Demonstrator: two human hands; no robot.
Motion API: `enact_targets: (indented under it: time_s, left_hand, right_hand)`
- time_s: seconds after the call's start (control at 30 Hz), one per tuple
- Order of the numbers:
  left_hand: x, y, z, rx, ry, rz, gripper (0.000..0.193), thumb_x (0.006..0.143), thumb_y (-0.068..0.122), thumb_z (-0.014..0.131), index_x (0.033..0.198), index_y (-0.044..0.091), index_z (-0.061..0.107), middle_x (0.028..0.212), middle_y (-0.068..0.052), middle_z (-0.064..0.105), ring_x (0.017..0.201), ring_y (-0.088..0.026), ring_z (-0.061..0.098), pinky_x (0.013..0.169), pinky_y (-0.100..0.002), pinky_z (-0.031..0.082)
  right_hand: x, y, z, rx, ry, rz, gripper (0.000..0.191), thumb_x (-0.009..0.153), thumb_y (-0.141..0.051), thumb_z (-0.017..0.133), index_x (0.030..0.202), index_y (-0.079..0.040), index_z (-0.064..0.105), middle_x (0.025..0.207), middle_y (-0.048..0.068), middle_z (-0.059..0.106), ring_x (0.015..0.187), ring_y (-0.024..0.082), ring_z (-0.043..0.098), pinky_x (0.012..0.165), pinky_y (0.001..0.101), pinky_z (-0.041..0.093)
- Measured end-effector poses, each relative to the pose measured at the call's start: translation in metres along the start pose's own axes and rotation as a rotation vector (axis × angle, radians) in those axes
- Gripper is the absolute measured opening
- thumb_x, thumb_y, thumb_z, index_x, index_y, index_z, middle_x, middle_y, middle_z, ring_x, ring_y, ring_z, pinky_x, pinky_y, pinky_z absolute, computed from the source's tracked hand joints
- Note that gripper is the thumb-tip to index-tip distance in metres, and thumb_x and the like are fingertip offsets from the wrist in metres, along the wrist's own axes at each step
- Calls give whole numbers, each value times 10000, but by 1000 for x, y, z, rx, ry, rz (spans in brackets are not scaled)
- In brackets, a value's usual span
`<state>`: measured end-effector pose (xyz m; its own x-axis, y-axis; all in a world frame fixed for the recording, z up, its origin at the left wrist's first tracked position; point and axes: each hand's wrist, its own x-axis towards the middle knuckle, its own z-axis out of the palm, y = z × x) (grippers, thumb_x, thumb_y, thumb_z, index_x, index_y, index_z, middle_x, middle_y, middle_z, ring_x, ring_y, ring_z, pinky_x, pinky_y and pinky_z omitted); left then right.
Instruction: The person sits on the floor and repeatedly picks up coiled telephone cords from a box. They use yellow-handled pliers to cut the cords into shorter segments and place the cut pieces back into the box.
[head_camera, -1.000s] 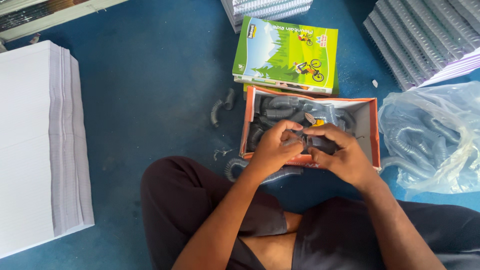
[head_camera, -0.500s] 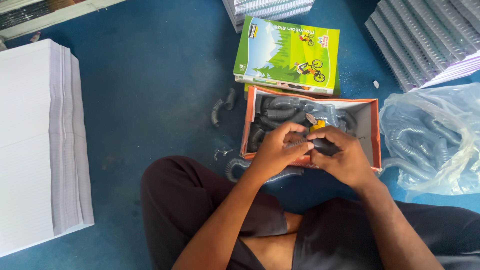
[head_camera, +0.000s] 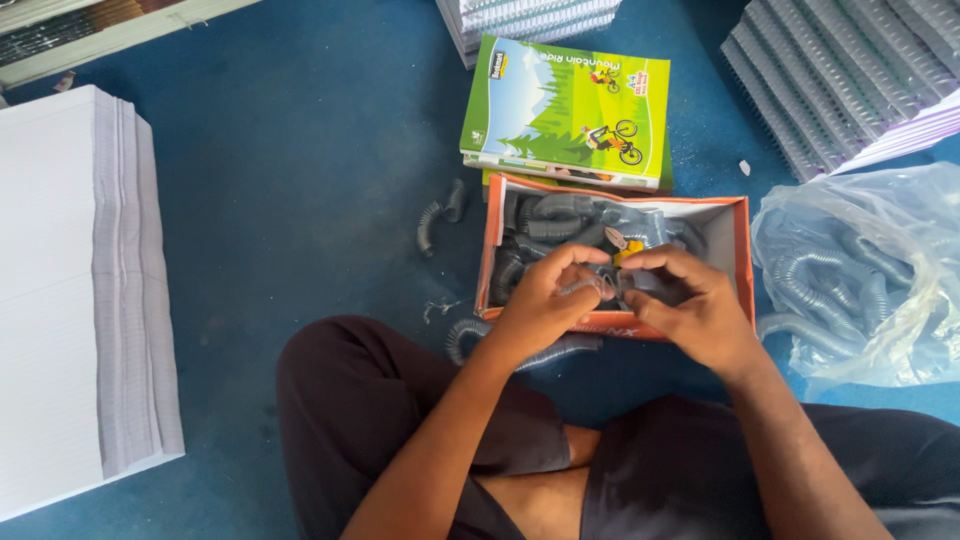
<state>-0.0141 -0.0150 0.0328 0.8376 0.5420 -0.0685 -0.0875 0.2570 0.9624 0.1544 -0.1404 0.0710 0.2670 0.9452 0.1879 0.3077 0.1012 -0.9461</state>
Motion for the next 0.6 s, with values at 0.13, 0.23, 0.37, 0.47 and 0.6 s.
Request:
enact_targets:
  time_s: [0.13,0.23,0.37,0.47,0.6]
  left_hand:
    - [-1,-1,7,272,128,137,403,875,78,683,1259,-10,596,988,-104,705,885,-96,651,715,-249,531]
    - [-2,-1,9,307,151,141,411,870,97,689,1256,-9,596,990,-102,727,898,-99,683,743,-249,548]
    - [-1,0,8,237,136,177,382,905,99,697,1251,-25,594,1063,-117,717,915,-101,678,742,-258,569]
    - [-1,-1,6,141,97,63,417,910,129,733,1264,-34,584,1027,-133,719,798,-99,647,645,-250,539]
    - [1,-4,0,-8,22,-43,481,912,151,748,1315,-37,565,1055,-125,716,778,-82,668,634,-225,568]
  right_hand:
    - [3,-8,3,-187,-120,-146,466,780,24,749,1240,-29,698,1125,105,702,1049,199,682,930,318,531]
    - [3,-11,10,-263,-91,-150,455,752,-13,801,1196,-42,709,1122,123,697,1038,233,697,907,334,547]
    - [5,-9,10,-283,-64,-129,430,760,-25,801,1178,-38,699,1125,123,703,1042,238,702,904,338,550]
    - [3,-5,9,-317,-42,-102,401,768,-13,786,1160,-33,704,1107,117,718,1036,214,704,908,329,545]
    - [0,7,7,-219,8,171,322,822,-27,763,1141,-32,726,1031,82,758,880,142,717,781,294,582]
